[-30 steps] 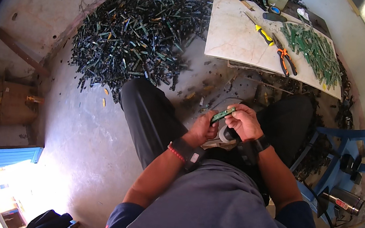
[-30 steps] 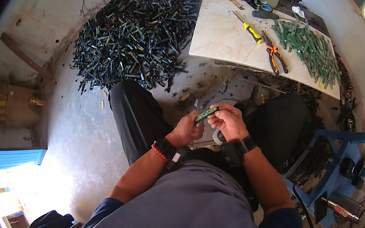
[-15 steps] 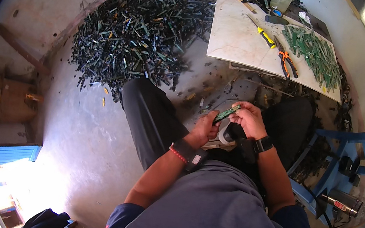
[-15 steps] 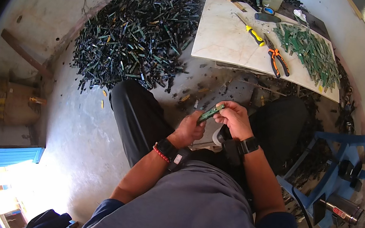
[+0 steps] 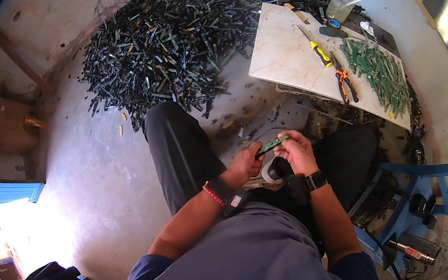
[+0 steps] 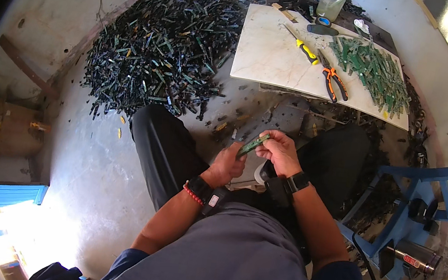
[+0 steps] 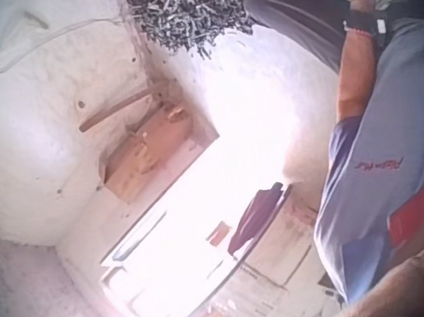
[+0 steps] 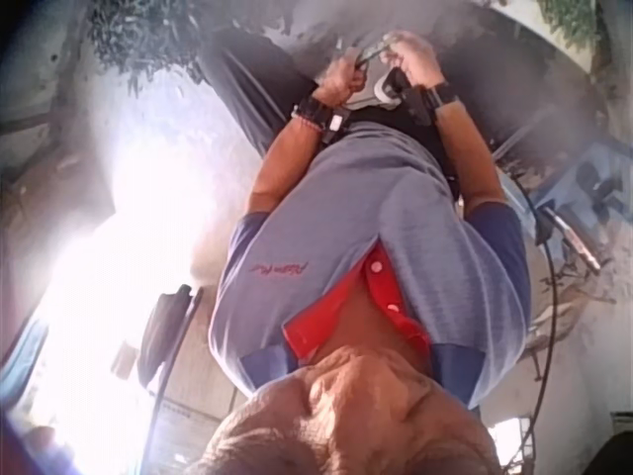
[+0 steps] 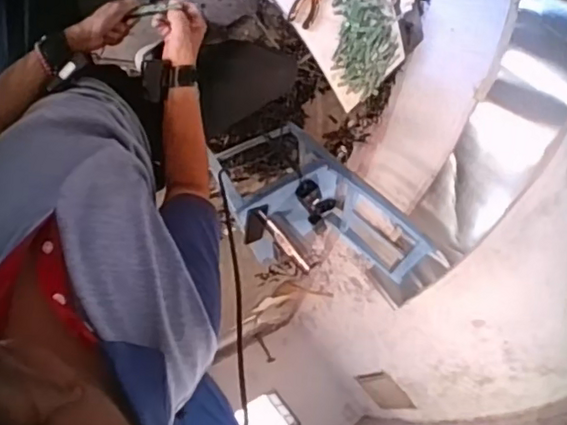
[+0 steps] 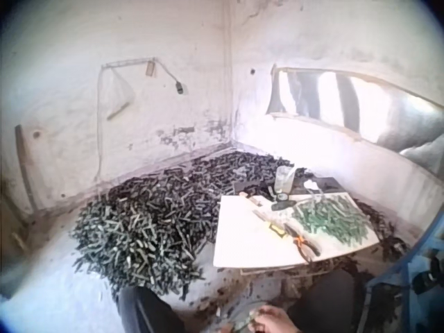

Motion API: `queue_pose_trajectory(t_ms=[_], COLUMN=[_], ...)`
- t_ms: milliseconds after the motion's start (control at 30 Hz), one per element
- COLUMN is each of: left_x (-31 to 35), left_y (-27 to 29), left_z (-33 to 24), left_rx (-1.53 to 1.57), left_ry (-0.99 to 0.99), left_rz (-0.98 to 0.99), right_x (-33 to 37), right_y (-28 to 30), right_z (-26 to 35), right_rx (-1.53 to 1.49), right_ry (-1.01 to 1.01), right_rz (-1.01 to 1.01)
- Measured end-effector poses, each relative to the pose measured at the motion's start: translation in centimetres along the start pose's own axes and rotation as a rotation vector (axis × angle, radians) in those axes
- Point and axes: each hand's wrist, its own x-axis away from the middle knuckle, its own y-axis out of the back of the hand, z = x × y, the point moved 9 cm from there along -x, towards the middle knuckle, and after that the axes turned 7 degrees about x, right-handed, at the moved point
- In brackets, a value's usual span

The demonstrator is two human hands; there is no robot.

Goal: The person sits on the floor and uses pliers to strip components from green circuit boards. They then use a screwdriver to pry off remaining parts and place the processed boards on a nearby table.

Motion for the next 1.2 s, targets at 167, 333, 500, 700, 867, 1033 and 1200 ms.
queue_pose_trajectory(t_ms=[167, 333, 500, 700, 867, 1033, 1200], left_x=[-0.1, -0.1, 0.0, -0.1, -0.5, 0.1, -0.4], left_y=[-0.3, -0.4, -0.1, 0.5, 1.3, 0.8, 0.6], left_z=[0.6, 0.6, 0.2, 0.2, 0.5, -0.1, -0.9], left_rx=[0.071, 0.100, 0.076, 0.077, 0.055, 0.018, 0.089], left_ry=[0.066, 0.099, 0.042, 0.022, 0.022, -0.018, -0.073], left_rz=[0.063, 0.077, 0.059, 0.019, -0.013, -0.039, 0.011], right_x=[-0.4, 0.1, 0.4, 0.7, 1.7, 2.5, 2.6], right_y=[0.5, 0.8, 0.4, -0.1, -1.1, -1.8, -1.8], right_z=[0.5, -0.6, -1.2, -2.0, -1.5, 0.0, 1.2], right_rx=[0.103, -0.061, -0.192, -0.268, -0.223, -0.132, 0.006], right_ry=[0.001, -0.102, -0.131, -0.140, -0.270, -0.269, -0.009], right_rz=[-0.054, -0.103, -0.045, 0.049, 0.114, 0.204, 0.154])
